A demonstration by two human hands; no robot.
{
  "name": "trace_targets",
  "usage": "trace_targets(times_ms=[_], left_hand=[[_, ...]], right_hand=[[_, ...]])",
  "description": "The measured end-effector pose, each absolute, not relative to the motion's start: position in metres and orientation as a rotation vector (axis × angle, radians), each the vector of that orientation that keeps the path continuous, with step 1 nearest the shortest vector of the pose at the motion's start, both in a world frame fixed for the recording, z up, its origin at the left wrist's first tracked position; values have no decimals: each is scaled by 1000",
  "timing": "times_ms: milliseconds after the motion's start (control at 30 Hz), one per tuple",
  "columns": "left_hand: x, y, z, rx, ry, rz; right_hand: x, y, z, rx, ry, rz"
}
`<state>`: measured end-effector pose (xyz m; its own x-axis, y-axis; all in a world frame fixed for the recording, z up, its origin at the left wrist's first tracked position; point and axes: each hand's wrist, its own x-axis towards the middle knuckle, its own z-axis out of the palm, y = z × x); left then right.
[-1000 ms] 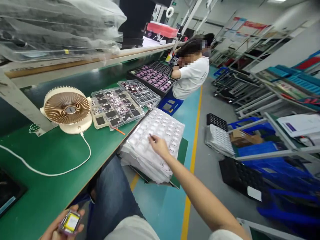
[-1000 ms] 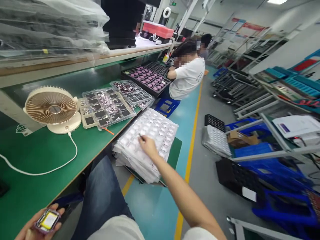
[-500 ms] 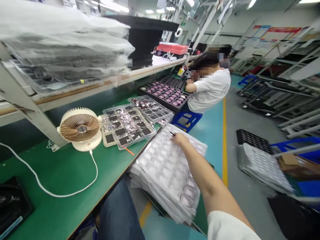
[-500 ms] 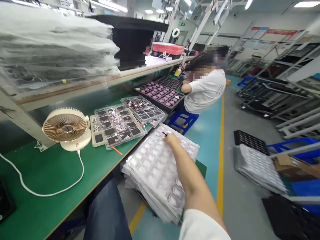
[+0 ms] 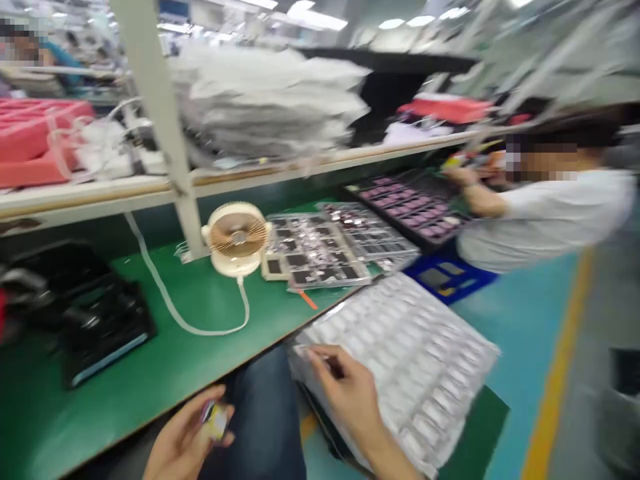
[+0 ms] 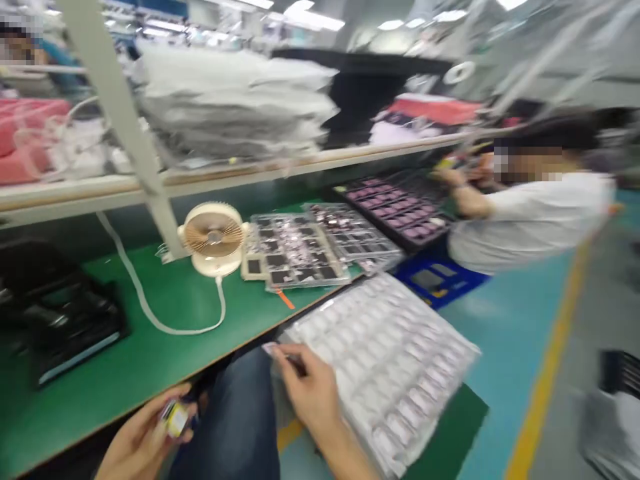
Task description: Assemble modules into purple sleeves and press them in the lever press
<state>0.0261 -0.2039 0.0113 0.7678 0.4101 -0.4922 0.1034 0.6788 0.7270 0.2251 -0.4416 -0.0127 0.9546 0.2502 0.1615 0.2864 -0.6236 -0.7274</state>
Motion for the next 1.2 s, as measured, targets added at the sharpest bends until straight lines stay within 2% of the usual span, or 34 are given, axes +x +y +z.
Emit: trace_targets(times_ms=[100,233,400,633,900,1200], left_hand=[[15,-197,16,812,611,301],[-5,-170,20,794,525,434],[-34,-149,16,756,502,601],[-44,-133,14,747,407,541],[-36,-129,15,714,339,466],[-39,-121,15,974,494,706]], right_hand=[[158,-346,-8,-1756,-678,113],[122,-267,7,-1462,-687,383],[117,-238,12,-1280,-676,823],[126,-229,20,-1253,-589,1201],[129,-235,1,-1163,-591,1179],[133,-239,25,-1351,-1211,502]])
